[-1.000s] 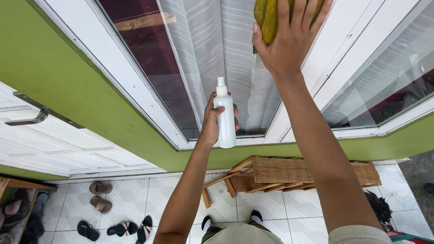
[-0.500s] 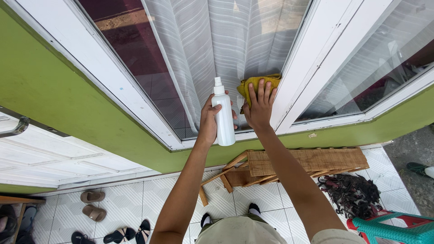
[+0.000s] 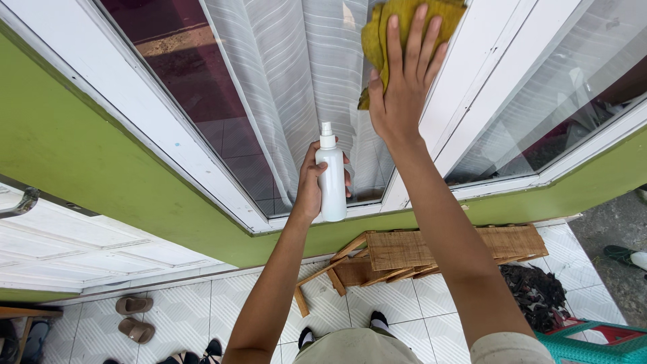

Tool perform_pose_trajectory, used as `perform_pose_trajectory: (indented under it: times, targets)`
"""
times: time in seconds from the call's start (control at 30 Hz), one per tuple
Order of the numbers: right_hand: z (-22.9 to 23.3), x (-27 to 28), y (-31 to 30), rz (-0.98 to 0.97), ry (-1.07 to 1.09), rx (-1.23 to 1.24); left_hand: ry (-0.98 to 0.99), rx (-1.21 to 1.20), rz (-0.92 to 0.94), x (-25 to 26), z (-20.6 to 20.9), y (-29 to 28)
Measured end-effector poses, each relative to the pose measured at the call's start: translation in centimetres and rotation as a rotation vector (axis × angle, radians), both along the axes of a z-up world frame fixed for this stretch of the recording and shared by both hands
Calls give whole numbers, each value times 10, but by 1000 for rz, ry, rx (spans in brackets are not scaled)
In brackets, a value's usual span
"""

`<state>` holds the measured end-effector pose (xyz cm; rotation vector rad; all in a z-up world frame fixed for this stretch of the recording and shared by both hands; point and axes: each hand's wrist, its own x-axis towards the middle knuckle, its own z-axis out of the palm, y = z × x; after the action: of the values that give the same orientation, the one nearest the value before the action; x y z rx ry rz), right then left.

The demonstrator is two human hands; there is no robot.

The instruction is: The person cleans a window by spraying liquid from a spray bottle onto the glass and wiping it with a cloth.

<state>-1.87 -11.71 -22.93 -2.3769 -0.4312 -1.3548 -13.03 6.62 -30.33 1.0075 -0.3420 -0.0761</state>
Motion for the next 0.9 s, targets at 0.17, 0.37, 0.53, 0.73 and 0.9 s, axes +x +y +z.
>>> perform_pose_trajectory:
  times: [0.17, 0.37, 0.53, 0.73, 0.9]
  targets:
    - [-7, -4, -2, -21, -6, -38, -16, -47, -31, -4, -4, 0]
    - [-134, -18, 0, 82, 110, -8, -25, -97, -32, -6, -8, -8]
    - [-233, -43, -6, 95, 218, -15, -59, -65, -5, -5, -14, -14]
    - [-224, -39, -16, 119, 275, -26, -22, -132, -4, 2, -20, -15]
    - [-134, -19, -12, 122, 180, 12, -305, 429, 345, 5, -18, -13]
